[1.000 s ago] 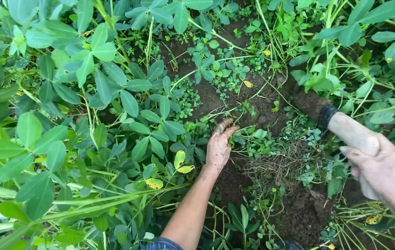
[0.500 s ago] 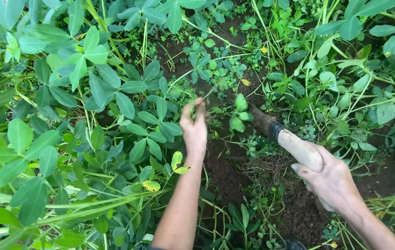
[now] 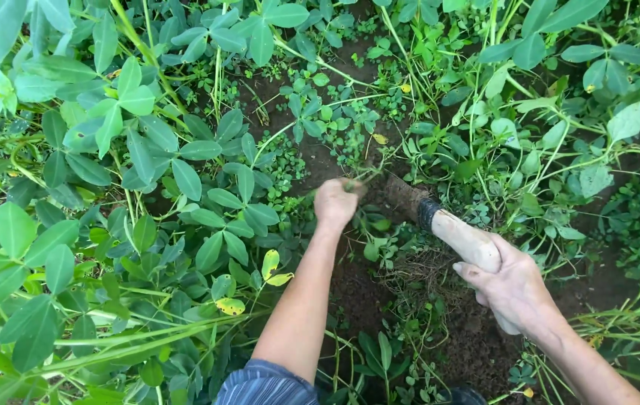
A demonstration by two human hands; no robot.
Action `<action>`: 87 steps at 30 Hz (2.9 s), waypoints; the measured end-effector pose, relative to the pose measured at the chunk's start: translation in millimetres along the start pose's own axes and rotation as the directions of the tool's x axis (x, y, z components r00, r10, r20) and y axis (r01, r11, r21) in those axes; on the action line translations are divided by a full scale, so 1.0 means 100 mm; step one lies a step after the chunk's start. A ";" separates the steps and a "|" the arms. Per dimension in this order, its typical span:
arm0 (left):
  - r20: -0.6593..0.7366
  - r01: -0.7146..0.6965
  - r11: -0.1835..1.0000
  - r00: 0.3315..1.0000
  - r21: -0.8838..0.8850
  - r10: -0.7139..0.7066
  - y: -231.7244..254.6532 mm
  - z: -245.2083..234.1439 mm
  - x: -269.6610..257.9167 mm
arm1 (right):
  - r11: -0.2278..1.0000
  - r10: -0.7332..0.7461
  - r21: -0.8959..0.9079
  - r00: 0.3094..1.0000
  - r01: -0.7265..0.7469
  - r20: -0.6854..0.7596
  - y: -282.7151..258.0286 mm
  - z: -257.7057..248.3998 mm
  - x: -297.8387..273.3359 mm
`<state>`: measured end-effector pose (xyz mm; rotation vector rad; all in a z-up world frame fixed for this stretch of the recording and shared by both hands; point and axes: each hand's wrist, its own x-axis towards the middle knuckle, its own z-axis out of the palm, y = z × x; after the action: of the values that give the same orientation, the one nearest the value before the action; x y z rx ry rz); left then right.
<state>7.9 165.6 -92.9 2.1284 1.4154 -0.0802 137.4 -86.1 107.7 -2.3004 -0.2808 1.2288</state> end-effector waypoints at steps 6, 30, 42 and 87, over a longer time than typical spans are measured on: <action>-0.097 0.089 0.772 0.977 -0.629 -0.192 0.04 -0.13 0.10 | 1.000 0.001 0.031 1.000 -0.001 0.005 -0.10 -0.01 -0.04; 0.057 0.040 0.995 0.998 -0.092 -0.034 -0.13 -0.61 -0.11 | 0.693 -0.079 -0.635 0.912 0.341 0.404 0.15 0.41 -0.32; -0.069 0.059 0.896 0.993 -0.441 -0.100 -0.42 -0.22 -0.17 | 0.981 0.033 0.181 0.985 -0.064 0.171 0.83 -0.10 -0.05; 0.082 -0.123 0.992 0.989 0.029 0.120 -0.48 -0.50 -0.22 | 0.975 -0.126 0.177 0.991 0.132 -0.045 -0.42 0.08 -0.10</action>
<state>-56.3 184.8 -63.9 2.2086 1.2439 -0.1421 127.9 -52.1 133.1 -2.1113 -0.2904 1.1034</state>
